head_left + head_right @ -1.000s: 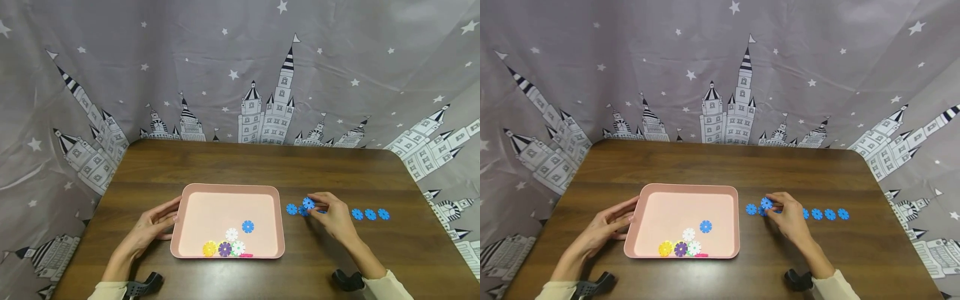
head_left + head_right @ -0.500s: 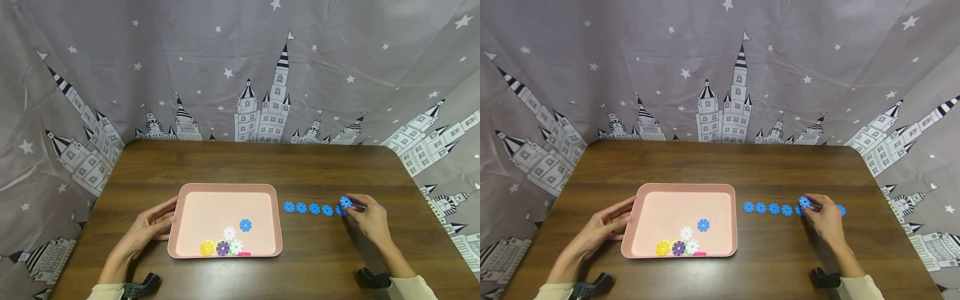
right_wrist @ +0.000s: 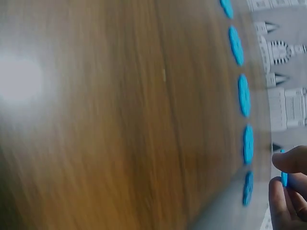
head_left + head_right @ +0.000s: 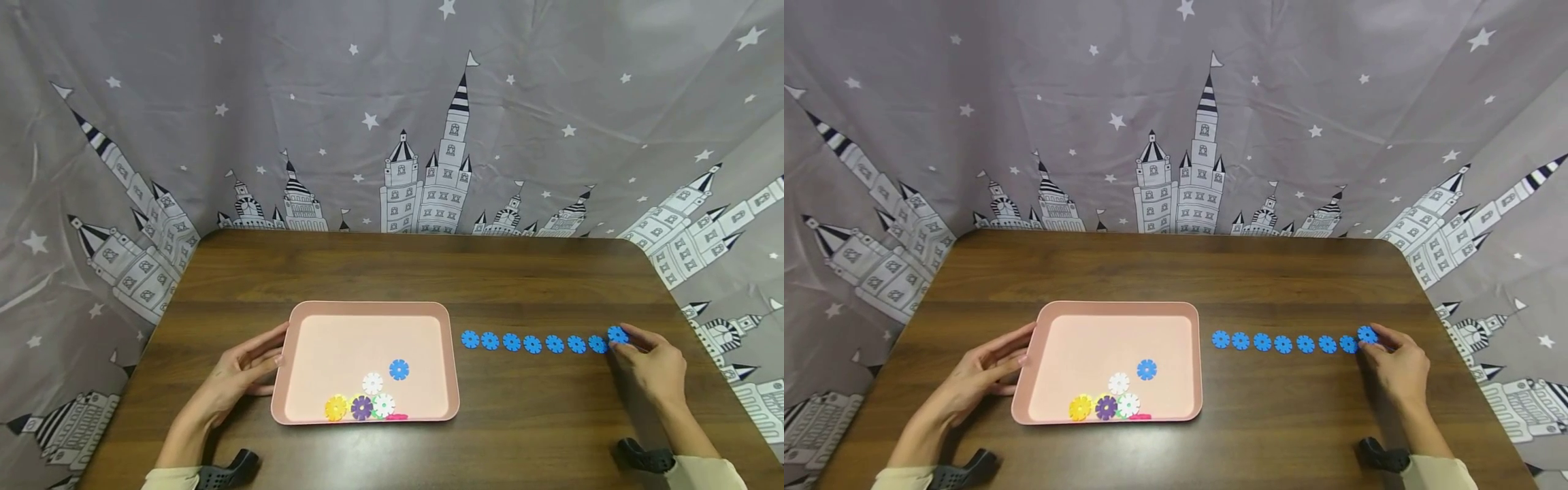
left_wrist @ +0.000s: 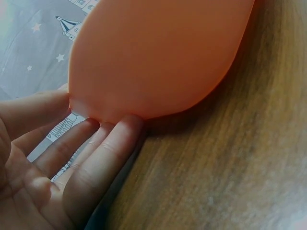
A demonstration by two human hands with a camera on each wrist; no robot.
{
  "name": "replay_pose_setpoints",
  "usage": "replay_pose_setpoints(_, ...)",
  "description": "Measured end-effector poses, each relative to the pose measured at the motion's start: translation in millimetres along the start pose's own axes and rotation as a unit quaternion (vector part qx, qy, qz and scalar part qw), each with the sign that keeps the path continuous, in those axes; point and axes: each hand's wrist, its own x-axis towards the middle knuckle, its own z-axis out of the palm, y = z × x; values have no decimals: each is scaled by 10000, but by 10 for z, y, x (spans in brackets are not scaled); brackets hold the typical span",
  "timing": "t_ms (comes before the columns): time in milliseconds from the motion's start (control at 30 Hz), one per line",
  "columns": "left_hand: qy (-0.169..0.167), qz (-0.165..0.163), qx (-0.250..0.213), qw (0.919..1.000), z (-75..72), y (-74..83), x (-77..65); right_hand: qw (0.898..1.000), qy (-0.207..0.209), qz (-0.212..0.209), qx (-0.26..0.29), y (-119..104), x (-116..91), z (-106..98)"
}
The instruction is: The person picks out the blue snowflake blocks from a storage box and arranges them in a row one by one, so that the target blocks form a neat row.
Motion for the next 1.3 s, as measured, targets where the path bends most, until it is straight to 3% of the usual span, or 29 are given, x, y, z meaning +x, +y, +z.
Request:
replay_pose_setpoints(133,46,-47,57,10000,15,9,-7,9995,-5,268,-154,112,76,-71)
replay_pose_setpoints(500,87,-65,24,9999,19,4,-25,9945,-516,801,-445,371,199,-139)
replay_pose_setpoints(1300,23,-28,66,10000,-25,-31,4,9952,-507,576,-608,401,230,-106)
